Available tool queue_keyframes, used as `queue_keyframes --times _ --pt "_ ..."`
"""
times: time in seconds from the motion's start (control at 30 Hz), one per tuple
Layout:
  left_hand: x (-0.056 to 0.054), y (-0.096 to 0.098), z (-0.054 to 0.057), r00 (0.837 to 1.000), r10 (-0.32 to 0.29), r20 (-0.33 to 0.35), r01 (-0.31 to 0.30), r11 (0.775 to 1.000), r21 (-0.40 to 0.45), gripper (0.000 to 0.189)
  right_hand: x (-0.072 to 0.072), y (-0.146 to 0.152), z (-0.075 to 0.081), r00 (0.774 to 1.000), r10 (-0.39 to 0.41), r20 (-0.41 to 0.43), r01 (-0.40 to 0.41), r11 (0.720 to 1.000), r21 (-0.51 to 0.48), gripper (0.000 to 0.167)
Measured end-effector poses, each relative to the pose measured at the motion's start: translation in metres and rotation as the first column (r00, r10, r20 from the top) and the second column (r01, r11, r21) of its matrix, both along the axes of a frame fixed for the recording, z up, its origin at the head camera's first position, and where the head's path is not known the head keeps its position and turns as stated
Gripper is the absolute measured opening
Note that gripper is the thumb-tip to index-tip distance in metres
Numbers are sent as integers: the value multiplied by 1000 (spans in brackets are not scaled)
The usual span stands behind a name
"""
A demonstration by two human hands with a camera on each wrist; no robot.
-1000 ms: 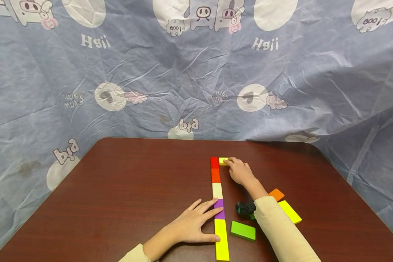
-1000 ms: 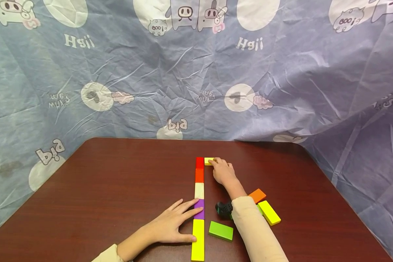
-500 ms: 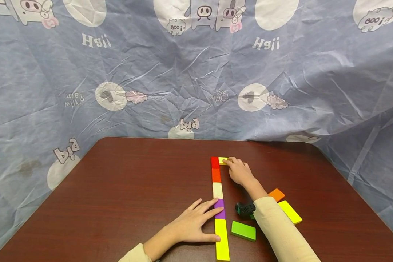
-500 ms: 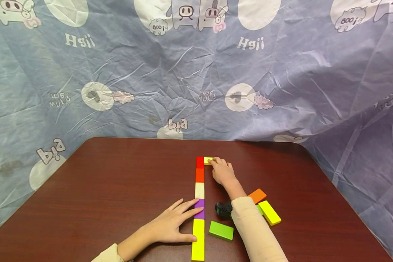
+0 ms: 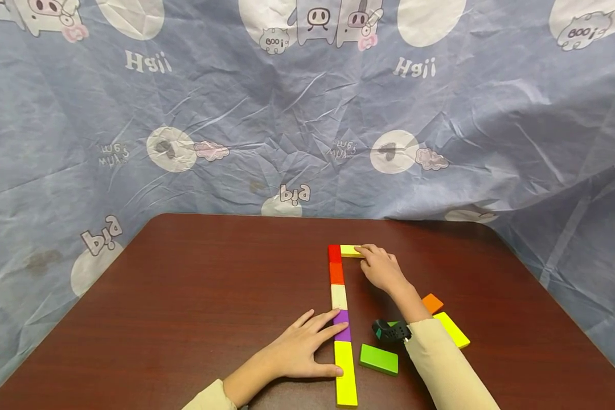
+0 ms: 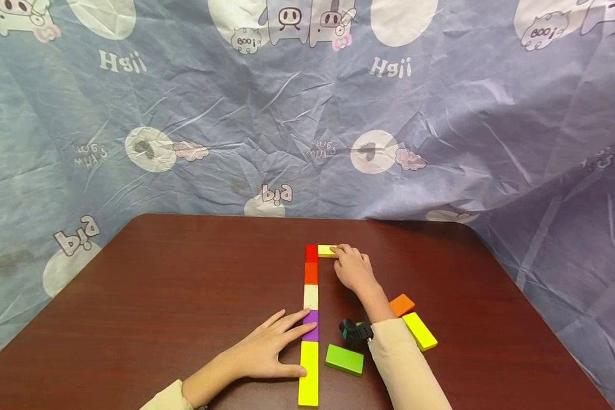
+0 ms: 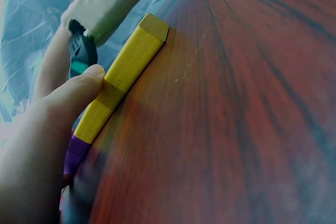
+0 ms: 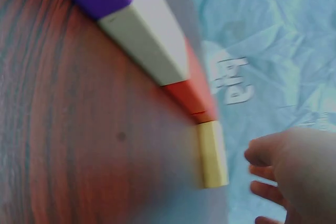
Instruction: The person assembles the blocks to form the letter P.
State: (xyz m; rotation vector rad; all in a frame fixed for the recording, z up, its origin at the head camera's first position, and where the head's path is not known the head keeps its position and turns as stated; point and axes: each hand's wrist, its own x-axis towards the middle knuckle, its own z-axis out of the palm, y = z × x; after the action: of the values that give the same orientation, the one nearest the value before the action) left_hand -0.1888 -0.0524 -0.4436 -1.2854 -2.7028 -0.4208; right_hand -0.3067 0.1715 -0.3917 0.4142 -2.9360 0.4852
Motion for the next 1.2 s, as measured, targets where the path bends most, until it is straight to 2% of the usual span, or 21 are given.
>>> queue_keyframes --times 0.17,0.33,0.43,0.53,0.7,0.9,0.97,1.07,1.2 --pt "1 1 -1 1000 -6 1 6 1000 6 72 21 8 13 1000 8 24 -9 1000 21 36" --pt "0 1 -2 1000 -7 -11 7 1000 6 73 50 12 22 997 71 34 -73 995 73 30" --pt "0 2 -2 1000 -8 0 8 1000 1 73 69 15 23 989 116 88 -123 989 77 23" --pt "-1 2 -2 1000 -12 16 12 1000 0 73 86 17 25 971 144 190 -155 987 42 17" --pt "-1 2 -3 1000 -15 13 15 1000 2 73 107 21 27 922 203 329 -205 978 -30 20" --pt "-1 1 -2 1000 -7 7 7 1000 2 73 122 26 26 850 283 444 -286 956 -63 30" --pt "-1 1 -2 1000 -7 3 7 1000 3 73 125 25 25 836 289 467 -300 953 -53 33" --pt "-1 1 -2 1000 -7 -5 7 1000 5 73 128 22 23 833 280 477 -316 949 -4 36" --pt "-1 1 -2 1000 -4 -8 4 1000 6 74 129 17 21 849 255 462 -317 946 60 36"
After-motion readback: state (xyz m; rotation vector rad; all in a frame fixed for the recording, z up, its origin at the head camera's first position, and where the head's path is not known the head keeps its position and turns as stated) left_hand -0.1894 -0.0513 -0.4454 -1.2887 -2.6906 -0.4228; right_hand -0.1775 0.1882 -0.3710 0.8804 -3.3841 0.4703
